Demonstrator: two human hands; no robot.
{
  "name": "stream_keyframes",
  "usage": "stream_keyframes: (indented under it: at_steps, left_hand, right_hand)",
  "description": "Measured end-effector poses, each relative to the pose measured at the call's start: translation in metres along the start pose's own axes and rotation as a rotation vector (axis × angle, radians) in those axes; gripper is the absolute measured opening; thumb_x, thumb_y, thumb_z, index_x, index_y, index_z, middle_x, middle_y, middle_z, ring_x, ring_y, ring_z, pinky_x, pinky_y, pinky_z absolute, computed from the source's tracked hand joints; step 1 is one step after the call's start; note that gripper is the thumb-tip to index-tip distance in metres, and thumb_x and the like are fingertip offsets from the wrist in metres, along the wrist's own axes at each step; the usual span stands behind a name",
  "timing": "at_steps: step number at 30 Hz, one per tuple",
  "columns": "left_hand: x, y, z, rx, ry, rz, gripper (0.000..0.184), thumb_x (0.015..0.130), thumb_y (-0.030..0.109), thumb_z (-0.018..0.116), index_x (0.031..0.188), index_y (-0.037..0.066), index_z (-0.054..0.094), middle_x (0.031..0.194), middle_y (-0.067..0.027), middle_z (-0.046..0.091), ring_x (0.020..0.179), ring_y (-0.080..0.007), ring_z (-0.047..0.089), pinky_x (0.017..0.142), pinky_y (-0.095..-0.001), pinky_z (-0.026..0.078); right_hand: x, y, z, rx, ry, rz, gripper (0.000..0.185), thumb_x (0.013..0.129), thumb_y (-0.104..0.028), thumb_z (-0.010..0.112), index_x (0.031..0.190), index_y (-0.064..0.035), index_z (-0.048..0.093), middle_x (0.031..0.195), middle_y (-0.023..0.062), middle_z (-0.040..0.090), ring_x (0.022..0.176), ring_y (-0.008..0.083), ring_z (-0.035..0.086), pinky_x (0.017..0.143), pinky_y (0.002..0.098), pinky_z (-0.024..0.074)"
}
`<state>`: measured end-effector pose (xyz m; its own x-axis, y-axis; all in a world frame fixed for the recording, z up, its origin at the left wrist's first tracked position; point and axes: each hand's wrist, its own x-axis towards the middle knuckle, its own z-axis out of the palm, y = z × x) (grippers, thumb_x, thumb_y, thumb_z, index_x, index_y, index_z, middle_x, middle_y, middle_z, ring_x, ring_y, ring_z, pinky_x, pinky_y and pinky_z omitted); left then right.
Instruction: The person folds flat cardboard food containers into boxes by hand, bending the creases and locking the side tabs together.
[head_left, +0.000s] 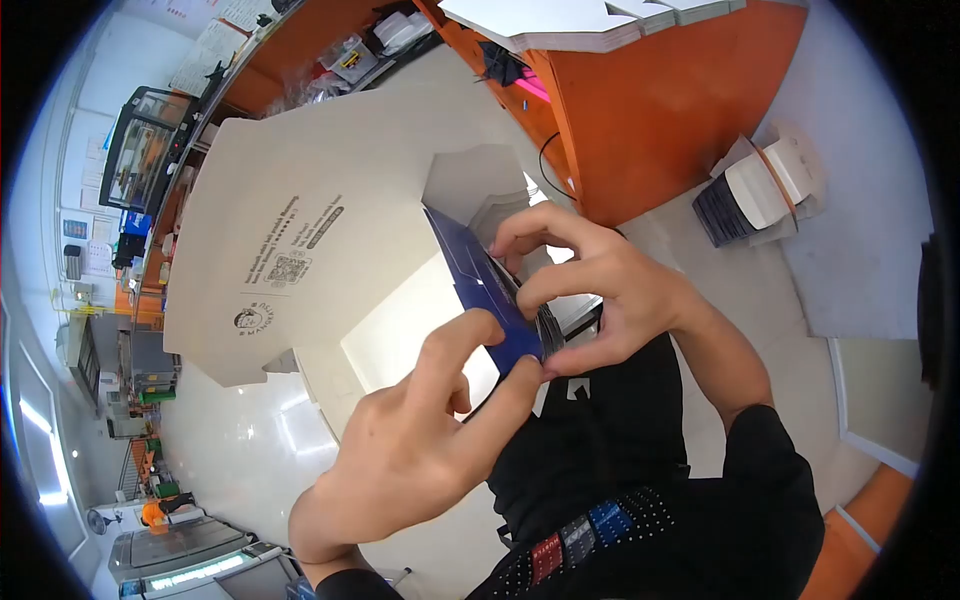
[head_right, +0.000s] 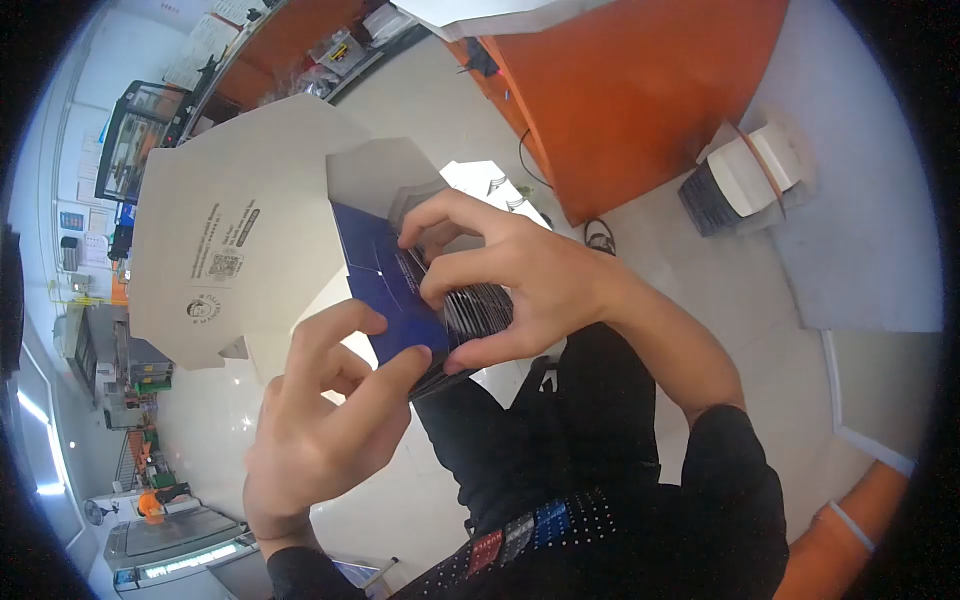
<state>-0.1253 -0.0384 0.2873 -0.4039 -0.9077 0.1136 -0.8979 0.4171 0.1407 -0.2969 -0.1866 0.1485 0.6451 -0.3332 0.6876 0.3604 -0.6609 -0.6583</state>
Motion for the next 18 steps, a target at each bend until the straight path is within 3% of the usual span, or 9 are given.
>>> stream_keyframes:
  at_steps: [5,8,14,18]
  left_hand:
    - [0.004,0.004,0.006,0.114,0.033,0.072,0.038,0.068,-0.006,0.078,0.102,0.011,0.076,0.117,-0.0085,0.060,0.065,-0.0114,0.066,0.052,-0.0262,0.056]
    - [0.006,0.002,0.001,0.103,-0.033,0.128,0.031,0.077,-0.002,0.074,0.108,0.002,0.072,0.119,-0.0152,0.057,0.076,-0.0185,0.069,0.052,-0.0289,0.056]
    - [0.013,-0.003,-0.001,-0.052,-0.075,0.032,0.037,0.071,0.000,0.077,0.107,0.007,0.070,0.118,-0.0114,0.058,0.075,-0.0209,0.068,0.056,-0.0311,0.057]
    - [0.020,-0.010,0.007,-0.114,-0.034,0.055,0.030,0.068,-0.006,0.072,0.094,0.008,0.074,0.113,-0.0106,0.063,0.080,-0.0242,0.070,0.063,-0.0330,0.059]
  right_hand:
    - [-0.005,0.001,-0.001,0.058,-0.008,0.001,0.039,0.066,-0.022,0.094,0.096,-0.0080,0.073,0.135,0.0164,0.051,0.117,0.0340,0.060,0.100,0.0428,0.0535]
    - [-0.005,0.001,-0.002,0.076,-0.019,-0.009,0.035,0.066,-0.020,0.093,0.094,-0.0081,0.074,0.134,0.0161,0.050,0.117,0.0338,0.060,0.099,0.0425,0.0537]
    - [-0.005,0.001,-0.002,0.107,-0.047,-0.020,0.029,0.069,-0.019,0.091,0.089,-0.0085,0.074,0.134,0.0155,0.050,0.117,0.0337,0.059,0.099,0.0429,0.0536]
    - [-0.005,0.003,-0.001,0.084,-0.047,-0.040,0.026,0.070,-0.019,0.091,0.088,-0.0088,0.074,0.132,0.0152,0.050,0.118,0.0334,0.059,0.099,0.0432,0.0532]
